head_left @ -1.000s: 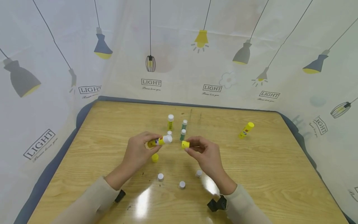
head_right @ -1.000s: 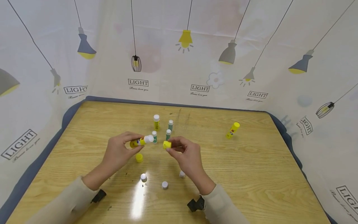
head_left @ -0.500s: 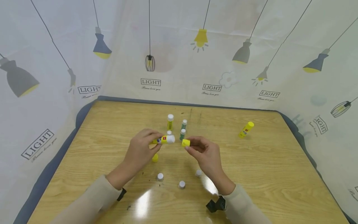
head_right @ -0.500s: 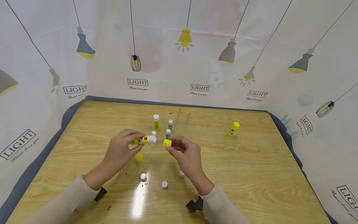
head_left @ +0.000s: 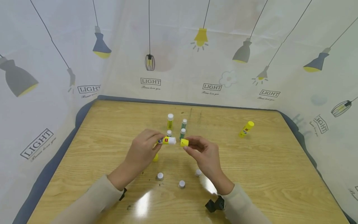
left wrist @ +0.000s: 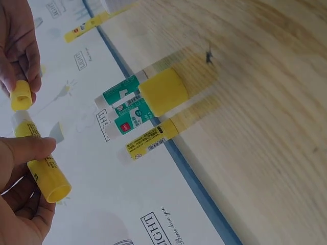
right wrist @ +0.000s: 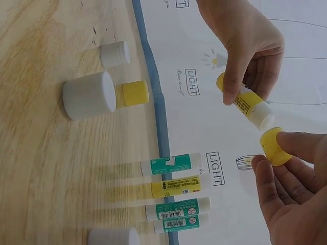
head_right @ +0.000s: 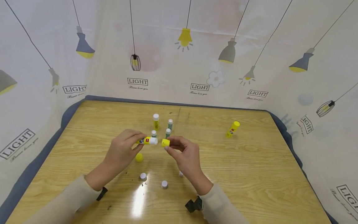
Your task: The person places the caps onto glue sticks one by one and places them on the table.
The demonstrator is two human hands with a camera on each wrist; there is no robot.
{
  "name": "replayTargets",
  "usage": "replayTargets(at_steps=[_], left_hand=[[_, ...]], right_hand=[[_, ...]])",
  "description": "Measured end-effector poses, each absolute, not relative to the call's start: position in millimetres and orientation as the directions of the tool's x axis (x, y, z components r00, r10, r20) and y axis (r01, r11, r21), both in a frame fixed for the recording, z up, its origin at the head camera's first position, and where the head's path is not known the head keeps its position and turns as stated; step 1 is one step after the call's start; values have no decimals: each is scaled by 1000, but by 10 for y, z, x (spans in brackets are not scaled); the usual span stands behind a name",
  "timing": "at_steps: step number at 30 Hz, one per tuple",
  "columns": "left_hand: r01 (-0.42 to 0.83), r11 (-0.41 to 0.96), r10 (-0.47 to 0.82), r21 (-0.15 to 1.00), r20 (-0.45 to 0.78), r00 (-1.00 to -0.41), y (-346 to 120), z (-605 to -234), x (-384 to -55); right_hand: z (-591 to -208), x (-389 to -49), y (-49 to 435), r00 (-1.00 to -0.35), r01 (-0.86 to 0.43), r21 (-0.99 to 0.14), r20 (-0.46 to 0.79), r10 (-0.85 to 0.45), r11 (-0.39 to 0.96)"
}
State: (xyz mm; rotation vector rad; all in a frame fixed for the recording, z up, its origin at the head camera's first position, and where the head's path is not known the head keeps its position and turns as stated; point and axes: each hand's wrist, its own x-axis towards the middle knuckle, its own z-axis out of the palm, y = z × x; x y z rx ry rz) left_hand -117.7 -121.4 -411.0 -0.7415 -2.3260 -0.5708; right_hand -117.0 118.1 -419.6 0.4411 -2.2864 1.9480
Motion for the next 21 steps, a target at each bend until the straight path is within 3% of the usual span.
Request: replayTargets(at_steps=[21], left_hand=[[666,737,401,116,718,-569,-1153,-4128,-1182]], right_hand=[[-4237,-1181,1134,-925,-352,-932,332,-185,88]])
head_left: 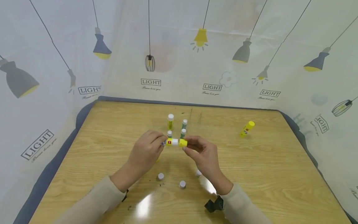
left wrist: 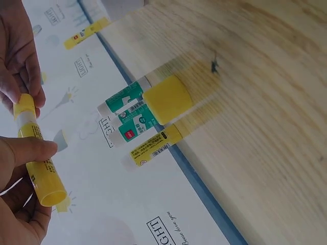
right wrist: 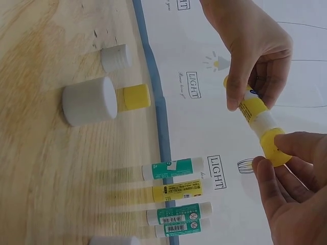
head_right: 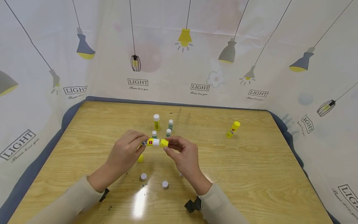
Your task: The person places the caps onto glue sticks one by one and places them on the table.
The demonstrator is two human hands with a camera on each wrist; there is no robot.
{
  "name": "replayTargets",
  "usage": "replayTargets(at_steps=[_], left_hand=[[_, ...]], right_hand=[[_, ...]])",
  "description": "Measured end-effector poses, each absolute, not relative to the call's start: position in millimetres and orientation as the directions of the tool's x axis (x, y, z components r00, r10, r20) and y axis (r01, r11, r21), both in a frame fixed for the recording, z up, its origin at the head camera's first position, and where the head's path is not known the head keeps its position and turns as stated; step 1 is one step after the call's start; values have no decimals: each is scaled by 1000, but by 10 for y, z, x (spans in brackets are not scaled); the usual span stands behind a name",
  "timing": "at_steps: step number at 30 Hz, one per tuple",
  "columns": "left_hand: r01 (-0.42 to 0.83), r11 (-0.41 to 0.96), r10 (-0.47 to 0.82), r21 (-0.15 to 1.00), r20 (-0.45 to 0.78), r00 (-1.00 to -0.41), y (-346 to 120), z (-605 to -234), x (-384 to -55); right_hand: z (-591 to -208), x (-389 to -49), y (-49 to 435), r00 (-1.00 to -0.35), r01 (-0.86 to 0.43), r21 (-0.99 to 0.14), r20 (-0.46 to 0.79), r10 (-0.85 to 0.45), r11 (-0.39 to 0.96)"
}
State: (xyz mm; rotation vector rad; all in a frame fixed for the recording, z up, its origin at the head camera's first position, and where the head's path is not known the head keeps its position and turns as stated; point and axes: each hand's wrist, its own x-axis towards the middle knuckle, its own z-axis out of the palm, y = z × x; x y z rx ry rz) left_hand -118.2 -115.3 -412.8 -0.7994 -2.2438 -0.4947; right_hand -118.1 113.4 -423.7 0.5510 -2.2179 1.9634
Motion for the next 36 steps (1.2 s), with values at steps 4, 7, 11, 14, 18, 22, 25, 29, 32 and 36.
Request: replayTargets(at_steps=[4,7,11,14,18,22,25,29,32,36], left_hand=[[661,742,405,113,709,-577,-1156,-4139,-1168],[657,745,404,113,707,-580,-1161,-4145,-1160],[657,745,403,114,708,-580,-1158,-4148,-1158],[659,744,405,114,707,-580,-1155,-4147,-1157],[661,742,407,115,706,-580,-1149,-4137,-1154],[663,741,413,110,703,-579,-1137,-4122,-1148],[663,742,421,100,700,-576,-1127,-4114,-1144],[663,742,424,97,698,-577,-1120,-4112,-1140],[661,741,412,116,699,-584,-1115,-4108,-1136],[661,739,404,131,700,-590,-1108,-4098,-1133]], right_hand=[[-4249,-1189,1129,-924,-354,-930,332,-190,99],[-4257,-1194,1123,-926,-347,-933,324,-196,98],[-4248,-1188,1118,-929,-337,-936,313,-197,103],[-4238,-1183,1118,-930,-336,-935,311,-195,112],[-4234,-1185,1123,-930,-339,-934,313,-193,118],[-4236,-1184,1130,-931,-337,-934,311,-191,120],[-4242,-1183,1132,-928,-341,-933,315,-198,114],[-4240,-1178,1133,-925,-346,-932,319,-206,108],[-4239,-1177,1135,-925,-346,-932,320,-205,106],[-4248,-1178,1136,-922,-350,-932,325,-208,97]])
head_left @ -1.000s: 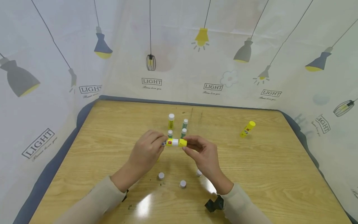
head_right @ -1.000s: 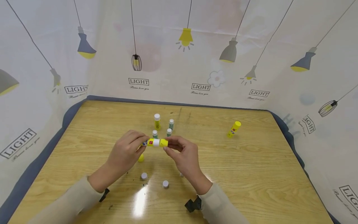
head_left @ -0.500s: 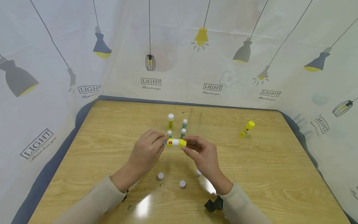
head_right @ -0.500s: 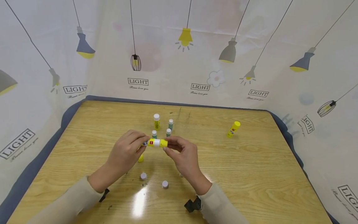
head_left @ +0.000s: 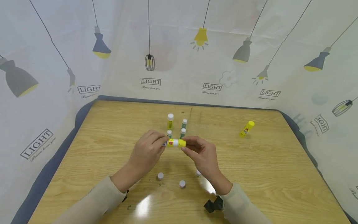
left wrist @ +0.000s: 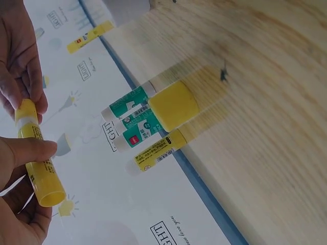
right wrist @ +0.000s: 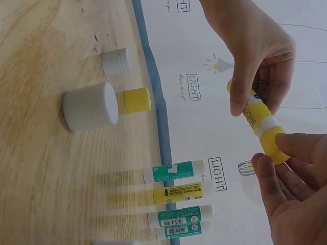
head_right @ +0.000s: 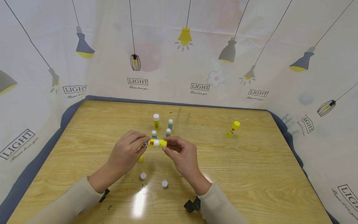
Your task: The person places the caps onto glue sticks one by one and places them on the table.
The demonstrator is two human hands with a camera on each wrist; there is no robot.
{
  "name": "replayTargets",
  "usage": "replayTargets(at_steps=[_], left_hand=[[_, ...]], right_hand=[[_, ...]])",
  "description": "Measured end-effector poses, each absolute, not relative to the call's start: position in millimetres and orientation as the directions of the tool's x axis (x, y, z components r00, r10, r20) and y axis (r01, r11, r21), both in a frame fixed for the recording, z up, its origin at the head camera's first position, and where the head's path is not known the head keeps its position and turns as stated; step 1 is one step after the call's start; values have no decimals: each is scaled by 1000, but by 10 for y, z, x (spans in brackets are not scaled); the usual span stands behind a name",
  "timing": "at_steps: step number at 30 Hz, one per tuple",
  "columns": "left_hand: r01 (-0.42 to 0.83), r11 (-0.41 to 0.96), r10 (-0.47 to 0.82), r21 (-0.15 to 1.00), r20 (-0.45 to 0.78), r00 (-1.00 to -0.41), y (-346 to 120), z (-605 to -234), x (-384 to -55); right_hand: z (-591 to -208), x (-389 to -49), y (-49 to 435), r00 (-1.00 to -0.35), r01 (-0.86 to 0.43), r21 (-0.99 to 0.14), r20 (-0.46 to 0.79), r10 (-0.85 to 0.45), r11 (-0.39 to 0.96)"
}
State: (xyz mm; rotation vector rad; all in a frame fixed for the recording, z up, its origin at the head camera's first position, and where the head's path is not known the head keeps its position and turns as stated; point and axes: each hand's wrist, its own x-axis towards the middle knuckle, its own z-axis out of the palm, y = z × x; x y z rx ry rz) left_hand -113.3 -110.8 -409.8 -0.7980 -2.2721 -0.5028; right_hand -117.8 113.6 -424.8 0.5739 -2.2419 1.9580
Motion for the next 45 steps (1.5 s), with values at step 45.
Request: replayTargets(at_steps=[45], left_hand=[[696,717,449,17,754,-480,-1054,-4107,-1164]], right_hand=[[-4199,-1145,1118,-934,-327,-937,300,-194,124]])
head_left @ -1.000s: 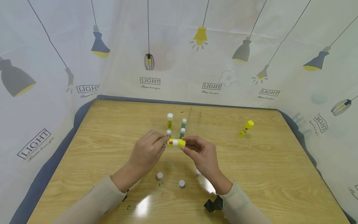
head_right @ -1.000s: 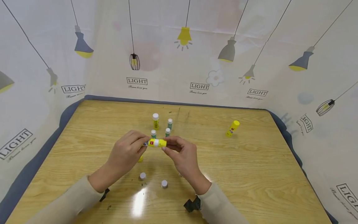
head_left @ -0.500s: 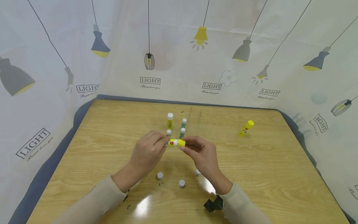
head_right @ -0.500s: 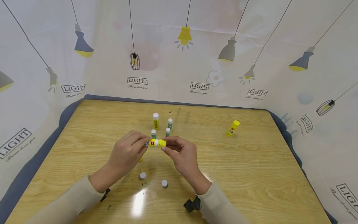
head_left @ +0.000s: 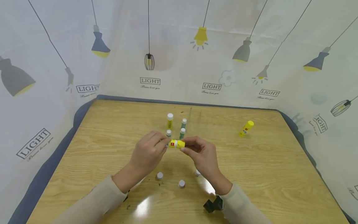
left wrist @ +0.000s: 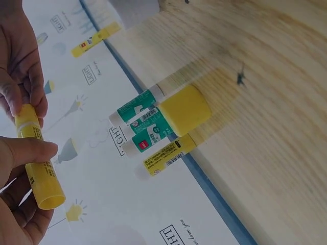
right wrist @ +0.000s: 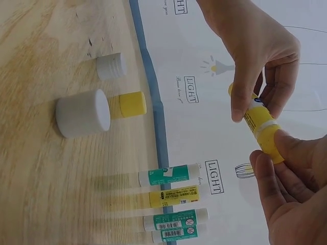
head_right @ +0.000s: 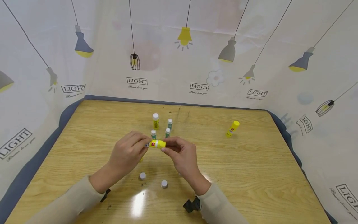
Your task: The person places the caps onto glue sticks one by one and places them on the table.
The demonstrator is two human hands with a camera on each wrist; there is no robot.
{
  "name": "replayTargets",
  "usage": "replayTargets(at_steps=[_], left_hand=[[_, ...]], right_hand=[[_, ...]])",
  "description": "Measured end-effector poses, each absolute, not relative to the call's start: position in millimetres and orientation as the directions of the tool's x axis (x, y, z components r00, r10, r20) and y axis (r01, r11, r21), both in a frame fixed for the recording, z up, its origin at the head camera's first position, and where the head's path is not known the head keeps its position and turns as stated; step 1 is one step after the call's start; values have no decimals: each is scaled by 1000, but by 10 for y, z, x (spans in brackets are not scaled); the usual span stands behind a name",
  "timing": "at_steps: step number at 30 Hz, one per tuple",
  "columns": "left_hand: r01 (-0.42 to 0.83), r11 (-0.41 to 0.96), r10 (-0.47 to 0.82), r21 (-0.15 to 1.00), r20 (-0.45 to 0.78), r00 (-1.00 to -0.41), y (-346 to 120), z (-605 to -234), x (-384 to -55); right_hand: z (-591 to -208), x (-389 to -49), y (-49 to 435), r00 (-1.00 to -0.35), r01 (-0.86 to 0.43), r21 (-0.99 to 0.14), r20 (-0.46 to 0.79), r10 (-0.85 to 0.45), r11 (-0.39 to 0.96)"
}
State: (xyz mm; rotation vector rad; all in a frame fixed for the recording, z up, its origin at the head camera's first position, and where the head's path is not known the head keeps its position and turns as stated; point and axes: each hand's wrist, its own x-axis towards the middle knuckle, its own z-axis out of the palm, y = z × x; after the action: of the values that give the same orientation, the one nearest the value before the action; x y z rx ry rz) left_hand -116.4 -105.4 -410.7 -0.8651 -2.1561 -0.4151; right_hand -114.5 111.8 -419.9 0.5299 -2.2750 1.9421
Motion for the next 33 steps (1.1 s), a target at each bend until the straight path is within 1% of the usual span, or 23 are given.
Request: replayTargets(at_steps=[7,14,21,28,33], left_hand=[[698,716,464,-2,748,-474,-1037,-4090,-1151],[697,717,466,-9,749,-470,-1031,-4090,-1147],[694,720,464,-21,759,-458,-1022,-4087,-1146],[691,723,448,-28,780,-437,-1004,-4088,-1145],[684,729,449,-36,779,-437,-990,-4084,-1153]], right_hand=[[-4210,-1144,1119,-936,-324,-936,296,-189,137],[-3923,-1023,1049,-955,-272,-944,242,-170,186],[-4154,-1135,1087,-958,-264,-950,239,-159,167],[-4187,-1152,1099,-952,-284,-947,261,-158,149],[-4158,-1157,1103,-951,-290,-944,265,-158,159]])
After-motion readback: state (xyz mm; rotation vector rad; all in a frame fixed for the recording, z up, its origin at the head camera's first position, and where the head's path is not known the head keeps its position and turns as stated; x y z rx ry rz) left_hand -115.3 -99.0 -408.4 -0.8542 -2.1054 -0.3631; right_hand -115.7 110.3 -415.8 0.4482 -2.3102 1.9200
